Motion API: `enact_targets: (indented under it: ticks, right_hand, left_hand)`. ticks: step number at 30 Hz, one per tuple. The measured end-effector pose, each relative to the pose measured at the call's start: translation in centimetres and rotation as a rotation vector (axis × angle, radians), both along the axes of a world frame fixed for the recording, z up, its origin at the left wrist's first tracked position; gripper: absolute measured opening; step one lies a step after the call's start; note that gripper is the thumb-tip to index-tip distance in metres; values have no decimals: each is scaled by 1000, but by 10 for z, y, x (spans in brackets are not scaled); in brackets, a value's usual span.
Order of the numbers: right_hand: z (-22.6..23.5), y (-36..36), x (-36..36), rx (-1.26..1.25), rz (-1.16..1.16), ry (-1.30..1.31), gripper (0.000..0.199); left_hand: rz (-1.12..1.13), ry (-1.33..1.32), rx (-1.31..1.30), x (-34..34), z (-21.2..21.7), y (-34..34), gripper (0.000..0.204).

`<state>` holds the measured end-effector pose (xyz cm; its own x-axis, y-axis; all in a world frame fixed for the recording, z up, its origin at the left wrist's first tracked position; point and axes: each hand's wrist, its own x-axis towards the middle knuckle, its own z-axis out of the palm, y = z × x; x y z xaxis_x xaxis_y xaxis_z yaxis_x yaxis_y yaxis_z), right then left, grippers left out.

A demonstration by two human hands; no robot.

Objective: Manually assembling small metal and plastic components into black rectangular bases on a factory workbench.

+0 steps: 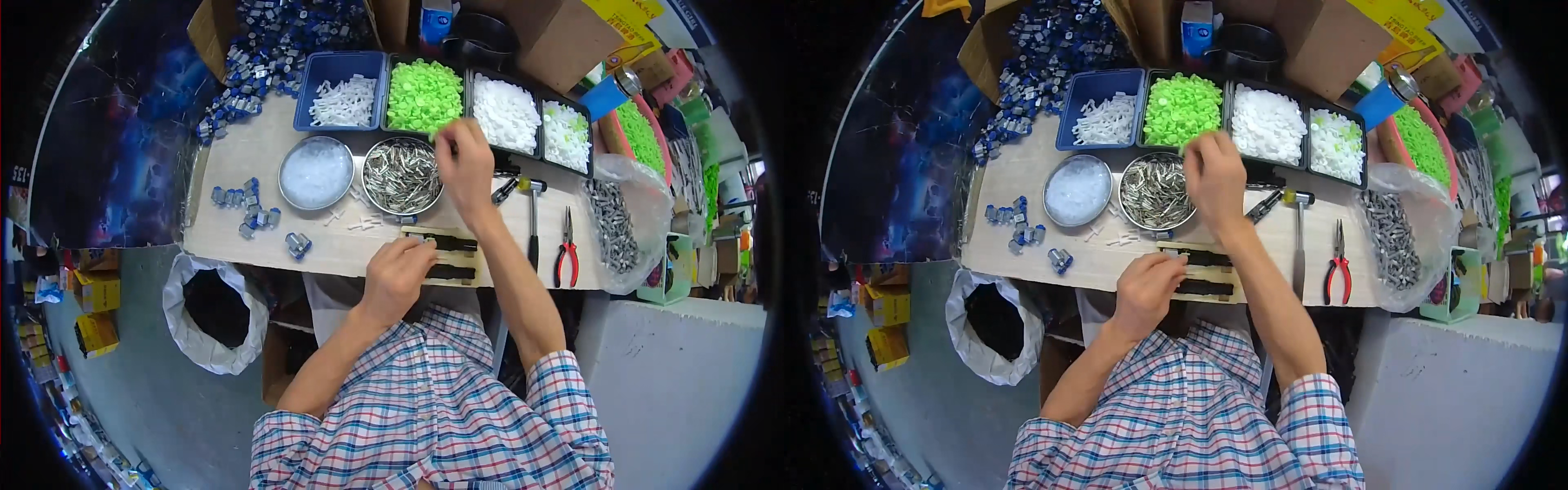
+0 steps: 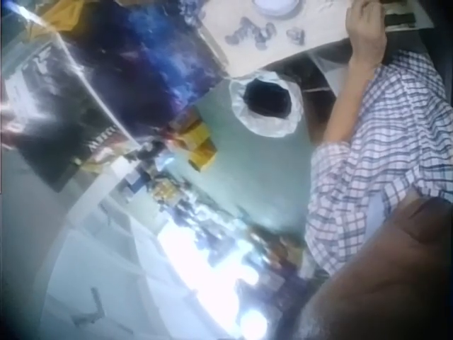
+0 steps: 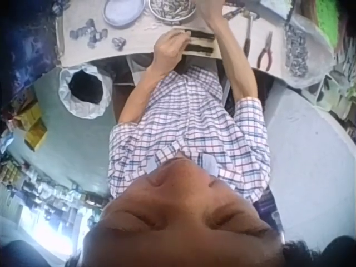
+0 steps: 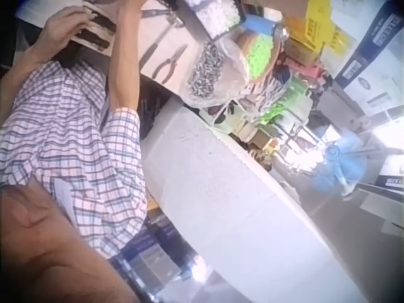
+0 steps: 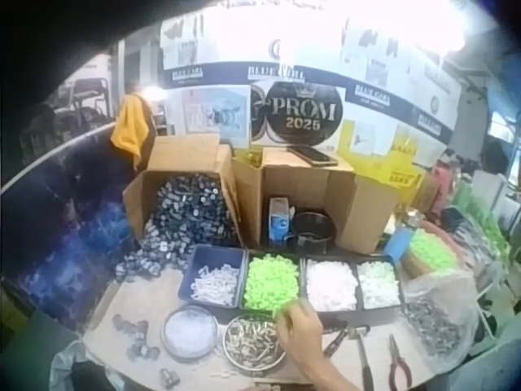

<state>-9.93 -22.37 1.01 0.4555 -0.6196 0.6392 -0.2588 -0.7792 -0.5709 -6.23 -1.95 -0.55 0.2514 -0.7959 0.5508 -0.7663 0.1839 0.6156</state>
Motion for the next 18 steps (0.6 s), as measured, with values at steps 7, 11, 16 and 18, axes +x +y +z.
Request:
enact_targets:
  ticks: [7, 11, 16, 18]
  right_hand:
    - [2, 122, -93, 885, 117, -220, 9]
    - [3, 147, -106, 1058, 78, -309, 11]
    - [-4, 151, -116, 1068, 92, -344, 10]
    - [-6, 151, -118, 1060, 111, -332, 10]
  left_hand:
    - [-74, 1387, 366, -16, 21, 15, 14]
    - [-86, 1394, 443, -25, 21, 20, 14]
    - [-105, 1416, 426, -33, 20, 23, 14]
    - [-109, 1422, 416, -35, 18, 24, 13]
